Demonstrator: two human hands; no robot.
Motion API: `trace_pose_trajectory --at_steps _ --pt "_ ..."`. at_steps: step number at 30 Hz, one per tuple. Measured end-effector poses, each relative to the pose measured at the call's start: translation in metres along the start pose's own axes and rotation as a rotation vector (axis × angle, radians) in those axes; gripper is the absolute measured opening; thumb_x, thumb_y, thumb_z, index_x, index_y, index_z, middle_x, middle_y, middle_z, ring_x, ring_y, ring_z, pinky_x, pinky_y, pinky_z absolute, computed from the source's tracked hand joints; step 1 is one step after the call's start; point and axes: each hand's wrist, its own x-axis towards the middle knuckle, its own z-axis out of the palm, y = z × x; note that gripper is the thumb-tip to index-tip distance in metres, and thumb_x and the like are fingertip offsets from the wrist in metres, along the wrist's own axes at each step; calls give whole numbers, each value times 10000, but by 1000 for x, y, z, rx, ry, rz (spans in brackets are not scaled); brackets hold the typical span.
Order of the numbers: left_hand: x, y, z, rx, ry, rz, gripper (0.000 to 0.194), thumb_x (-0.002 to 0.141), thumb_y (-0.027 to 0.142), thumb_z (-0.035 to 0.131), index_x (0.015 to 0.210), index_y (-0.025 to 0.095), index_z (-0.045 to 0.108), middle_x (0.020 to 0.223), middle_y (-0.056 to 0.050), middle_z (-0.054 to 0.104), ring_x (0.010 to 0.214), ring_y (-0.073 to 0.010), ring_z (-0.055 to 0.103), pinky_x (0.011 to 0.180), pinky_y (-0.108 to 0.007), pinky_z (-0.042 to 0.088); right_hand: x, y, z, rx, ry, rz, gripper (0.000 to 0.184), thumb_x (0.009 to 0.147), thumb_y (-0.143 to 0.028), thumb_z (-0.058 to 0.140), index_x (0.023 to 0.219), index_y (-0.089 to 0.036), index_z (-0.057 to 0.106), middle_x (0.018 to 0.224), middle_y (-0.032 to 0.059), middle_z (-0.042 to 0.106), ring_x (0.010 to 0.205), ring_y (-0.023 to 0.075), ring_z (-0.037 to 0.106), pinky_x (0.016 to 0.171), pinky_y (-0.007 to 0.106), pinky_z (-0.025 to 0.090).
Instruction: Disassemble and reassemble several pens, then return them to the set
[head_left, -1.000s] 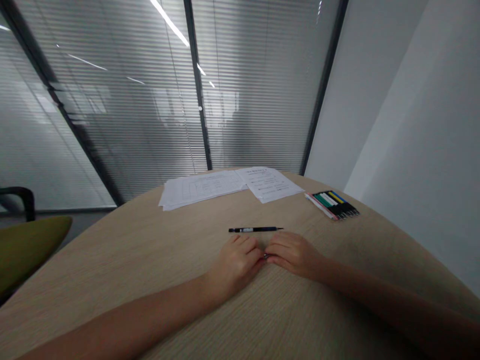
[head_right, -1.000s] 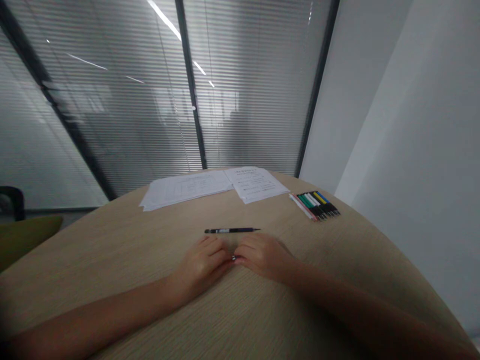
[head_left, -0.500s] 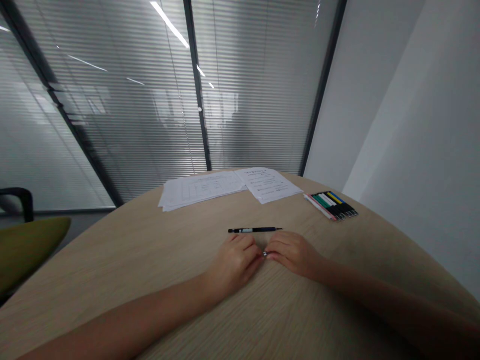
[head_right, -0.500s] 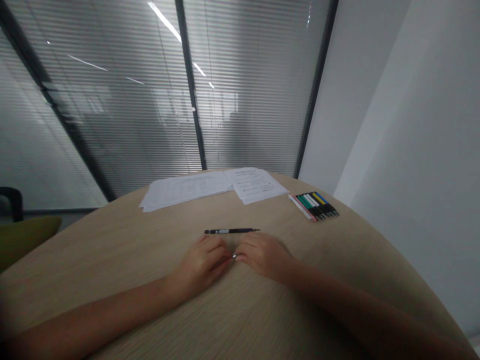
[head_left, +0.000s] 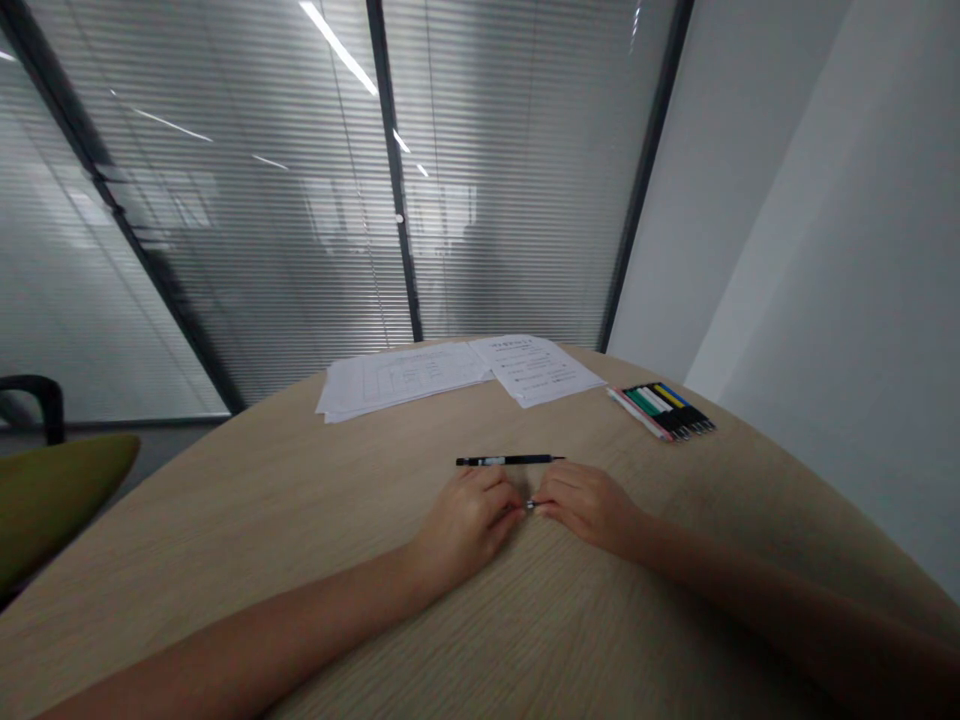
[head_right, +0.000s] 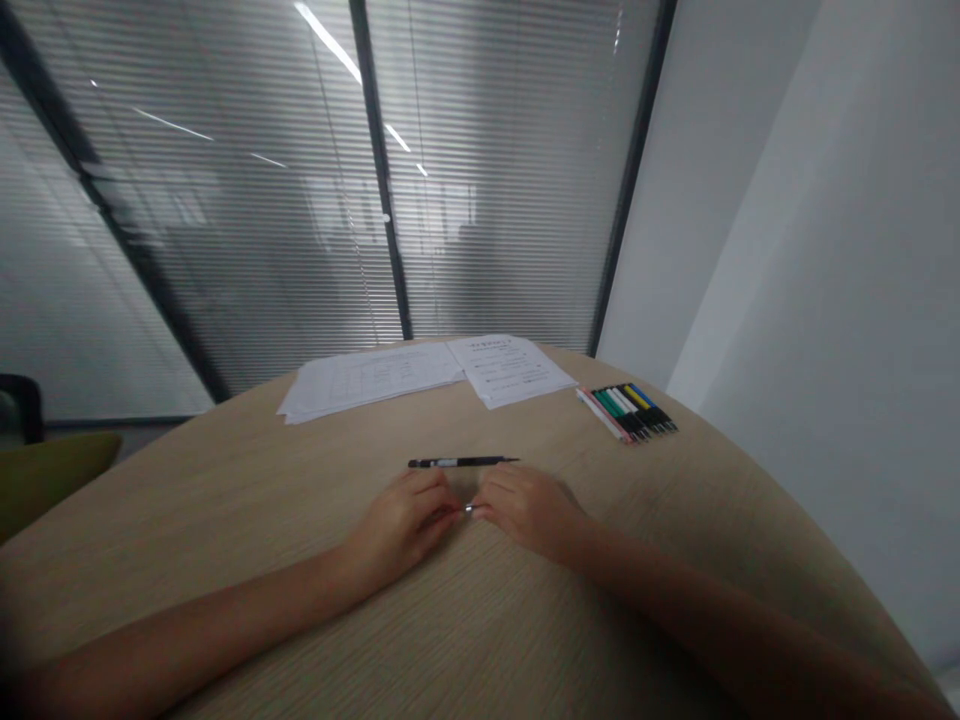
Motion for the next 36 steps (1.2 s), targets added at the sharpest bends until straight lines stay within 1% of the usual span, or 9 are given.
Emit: trace_pose_trajectory --at_steps 10,15,21,25,28,30,32,34,36 --pt "1 -1 0 28 -27 -5 111 776 161 489 698 150 567 690 -30 543 663 -154 499 607 -276 406 1 0 -2 -1 -28 8 293 870 -267 342 694 -139 538 636 48 558 628 148 487 578 251 396" --pt "1 -2 0 26 -47 -25 93 758 141 503 686 141 562 699 -33 549 669 -155 504 611 -276 409 -1 2 0 2 -56 38 295 871 -282 339 696 -143 532 645 50 555 644 153 482 594 262 395" --pt "2 -2 -1 38 -71 -28 101 758 142 492 679 141 554 704 -36 546 668 -158 497 602 -277 411 -1 2 2 -21 -81 34 294 869 -284 341 675 -150 516 637 45 545 629 150 472 580 261 390" --pt "1 -2 -2 43 -85 -28 117 767 143 485 679 139 561 696 -37 543 666 -159 496 605 -278 411 -1 2 1 -19 -82 38 291 867 -277 347 669 -151 517 639 42 549 626 145 475 573 257 393" --pt "0 -5 -1 21 -83 -44 111 760 135 494 672 139 562 685 -31 535 663 -153 496 600 -268 409 -1 3 1 5 -55 70 270 853 -267 383 650 -156 521 624 32 552 630 143 485 574 251 397" --pt "-1 -6 -1 4 -75 -51 101 755 131 502 672 138 561 685 -29 534 662 -149 496 596 -260 408 -2 3 0 35 -37 93 216 831 -276 431 688 -154 537 642 29 564 650 143 497 593 253 407" --pt "-1 -6 0 5 -63 -35 96 755 131 505 677 138 560 688 -29 536 663 -149 496 597 -260 407 -1 2 -1 67 -28 98 168 798 -301 490 792 -144 553 719 39 589 707 149 514 638 260 420" --pt "-2 -4 0 22 -52 1 97 762 138 501 688 142 563 691 -29 540 662 -150 496 607 -268 405 0 1 -2 84 -34 90 213 777 -315 523 897 -141 547 821 53 603 784 157 521 698 272 424" --pt "-2 -2 0 40 -46 28 100 773 150 495 707 143 568 693 -30 544 660 -152 497 613 -275 404 1 -1 -2 80 -59 69 202 785 -309 513 912 -156 551 856 52 603 817 161 520 729 285 420"
